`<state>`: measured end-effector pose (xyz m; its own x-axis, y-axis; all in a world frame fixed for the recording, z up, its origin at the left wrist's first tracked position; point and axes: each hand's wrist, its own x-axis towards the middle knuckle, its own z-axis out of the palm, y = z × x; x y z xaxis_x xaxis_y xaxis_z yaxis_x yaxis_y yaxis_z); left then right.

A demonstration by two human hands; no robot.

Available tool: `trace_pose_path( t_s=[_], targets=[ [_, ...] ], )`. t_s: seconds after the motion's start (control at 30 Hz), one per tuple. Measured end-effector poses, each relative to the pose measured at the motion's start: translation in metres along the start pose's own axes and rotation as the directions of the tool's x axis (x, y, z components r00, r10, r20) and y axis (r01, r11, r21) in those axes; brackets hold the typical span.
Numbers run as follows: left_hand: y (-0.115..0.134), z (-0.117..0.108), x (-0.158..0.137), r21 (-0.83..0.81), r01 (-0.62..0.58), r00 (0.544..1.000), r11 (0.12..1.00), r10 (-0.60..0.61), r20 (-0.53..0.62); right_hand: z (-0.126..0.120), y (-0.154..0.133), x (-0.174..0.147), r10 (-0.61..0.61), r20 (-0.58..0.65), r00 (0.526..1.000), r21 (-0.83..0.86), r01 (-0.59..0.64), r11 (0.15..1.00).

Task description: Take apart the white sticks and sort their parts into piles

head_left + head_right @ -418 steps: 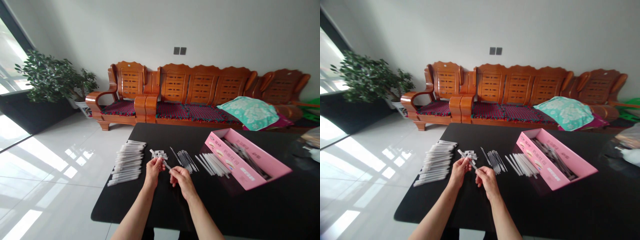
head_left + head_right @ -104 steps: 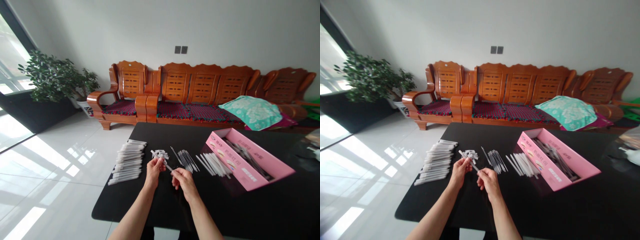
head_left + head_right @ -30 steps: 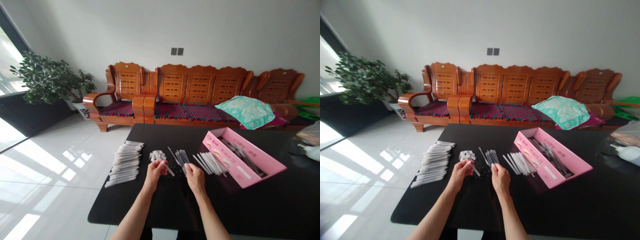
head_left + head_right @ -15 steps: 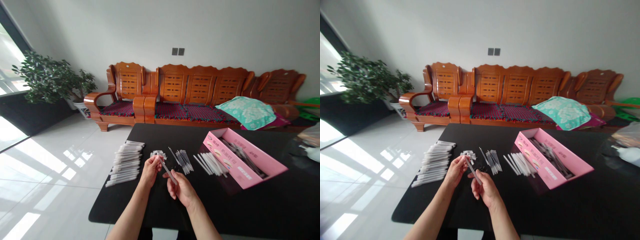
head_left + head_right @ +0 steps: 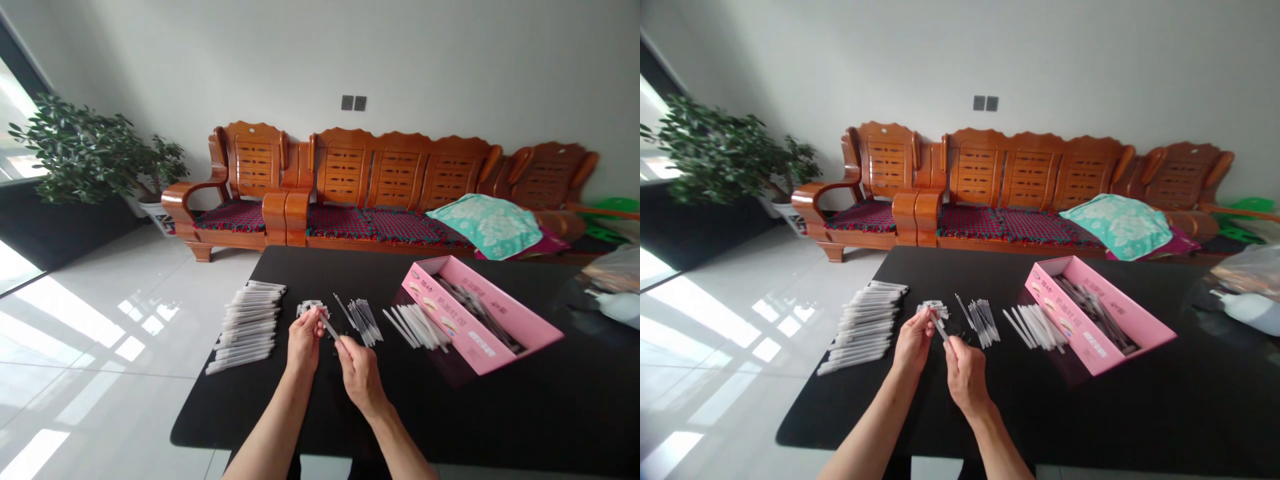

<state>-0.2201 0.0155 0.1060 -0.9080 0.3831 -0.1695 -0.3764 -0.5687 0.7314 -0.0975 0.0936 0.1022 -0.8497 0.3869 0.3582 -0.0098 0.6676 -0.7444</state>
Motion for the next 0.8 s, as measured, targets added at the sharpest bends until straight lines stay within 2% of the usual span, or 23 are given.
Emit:
trace_pose_path(
  t_s=[0.07, 0.13, 0.17, 0.23, 0.33, 0.4, 0.5, 0.57, 0.67, 0.73, 0.8],
  targets=[
    [0.015, -0.004, 0.012, -0.051, -0.041, 0.994, 0.998, 0.036, -0.099, -0.002, 0.012, -0.008, -0.060, -0.014, 0.998, -0.166, 0.057, 0.985],
    [0.032, -0.009, 0.024, -0.067, -0.151, 0.965, 0.986, 0.133, -0.227, -0.005, 0.031, -0.019, -0.054, -0.041, 0.998, -0.249, 0.042, 0.968],
    [0.038, -0.011, 0.029, -0.027, -0.185, 0.961, 0.982, 0.175, -0.216, -0.008, 0.042, -0.025, -0.017, -0.075, 0.997, -0.246, -0.002, 0.969],
    [0.043, -0.016, 0.032, 0.060, -0.165, 0.980, 0.984, 0.171, -0.101, -0.017, 0.066, -0.032, 0.088, -0.183, 0.979, -0.233, -0.130, 0.964],
    [0.028, -0.026, 0.027, 0.290, -0.179, 0.984, 0.940, 0.168, 0.062, -0.039, 0.096, -0.030, 0.149, -0.365, 0.919, -0.337, -0.280, 0.899],
    [0.013, -0.037, 0.023, 0.469, -0.169, 0.985, 0.867, 0.164, 0.052, -0.056, 0.110, -0.022, 0.149, -0.420, 0.895, -0.469, -0.355, 0.809],
    [-0.002, -0.055, 0.023, 0.639, -0.167, 0.973, 0.751, 0.232, -0.018, -0.080, 0.125, -0.007, 0.188, -0.436, 0.880, -0.642, -0.451, 0.620],
    [-0.005, -0.064, 0.026, 0.707, -0.183, 0.957, 0.684, 0.290, -0.033, -0.092, 0.135, 0.003, 0.188, -0.408, 0.893, -0.730, -0.443, 0.520],
    [-0.008, -0.070, 0.031, 0.748, -0.199, 0.937, 0.633, 0.345, -0.043, -0.104, 0.150, 0.015, 0.112, -0.388, 0.915, -0.804, -0.396, 0.444],
    [-0.011, -0.071, 0.035, 0.755, -0.201, 0.933, 0.625, 0.356, -0.047, -0.107, 0.157, 0.019, 0.035, -0.405, 0.914, -0.816, -0.379, 0.436],
    [-0.016, -0.071, 0.039, 0.753, -0.202, 0.931, 0.627, 0.361, -0.051, -0.105, 0.159, 0.019, -0.034, -0.426, 0.904, -0.804, -0.361, 0.473]
  ],
)
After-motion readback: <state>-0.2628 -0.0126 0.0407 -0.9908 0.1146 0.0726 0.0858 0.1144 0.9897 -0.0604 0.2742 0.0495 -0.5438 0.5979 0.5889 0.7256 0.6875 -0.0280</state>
